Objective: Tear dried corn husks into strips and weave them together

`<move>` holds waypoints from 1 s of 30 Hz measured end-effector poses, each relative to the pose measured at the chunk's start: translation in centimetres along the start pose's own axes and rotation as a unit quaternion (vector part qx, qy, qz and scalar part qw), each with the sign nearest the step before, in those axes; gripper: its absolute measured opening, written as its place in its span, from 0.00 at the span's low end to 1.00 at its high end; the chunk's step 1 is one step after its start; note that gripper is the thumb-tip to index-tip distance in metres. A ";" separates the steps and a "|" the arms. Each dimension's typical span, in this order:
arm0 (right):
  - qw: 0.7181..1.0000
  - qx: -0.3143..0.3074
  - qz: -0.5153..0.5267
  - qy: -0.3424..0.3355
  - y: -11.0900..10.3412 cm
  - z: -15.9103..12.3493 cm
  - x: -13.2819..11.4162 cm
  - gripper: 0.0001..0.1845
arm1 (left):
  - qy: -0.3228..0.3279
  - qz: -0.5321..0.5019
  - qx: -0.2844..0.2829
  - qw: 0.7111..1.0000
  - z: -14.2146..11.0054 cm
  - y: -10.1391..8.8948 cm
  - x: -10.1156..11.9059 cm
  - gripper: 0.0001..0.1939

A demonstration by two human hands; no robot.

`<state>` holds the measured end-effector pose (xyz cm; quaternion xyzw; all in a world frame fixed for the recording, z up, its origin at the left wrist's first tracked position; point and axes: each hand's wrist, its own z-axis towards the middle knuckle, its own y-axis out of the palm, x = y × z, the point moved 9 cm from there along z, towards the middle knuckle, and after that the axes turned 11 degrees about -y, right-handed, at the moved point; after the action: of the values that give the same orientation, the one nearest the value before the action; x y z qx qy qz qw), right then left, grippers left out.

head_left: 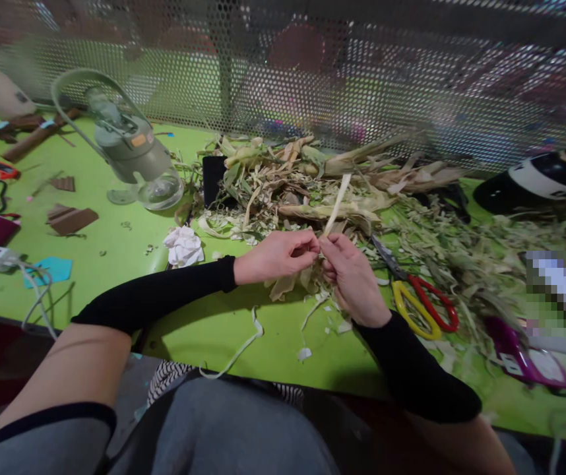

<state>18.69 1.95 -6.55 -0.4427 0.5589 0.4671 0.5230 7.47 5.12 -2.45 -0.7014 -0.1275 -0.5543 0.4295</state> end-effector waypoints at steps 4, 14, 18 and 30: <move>0.999 -0.015 -0.011 -0.046 -0.9 0.4 -1.1 0.22 | -0.017 -0.020 0.017 1.000 0.5 -1.2 -0.2 0.06; 0.991 0.040 -0.011 -0.124 -2.2 1.2 -2.7 0.18 | 0.091 0.083 0.175 0.977 -0.5 -4.3 1.8 0.10; 0.992 0.023 -0.005 -0.122 -1.5 0.9 -2.4 0.18 | 0.078 0.153 0.103 0.980 -0.2 -1.9 1.2 0.13; 0.994 -0.049 -0.054 -0.082 -0.1 0.5 -1.5 0.21 | 0.011 0.056 0.038 0.998 0.5 -1.6 0.0 0.06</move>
<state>18.92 2.40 -5.09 -0.4575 0.4658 0.5000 0.5690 6.80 6.43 -1.69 -0.6844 -0.1039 -0.5319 0.4877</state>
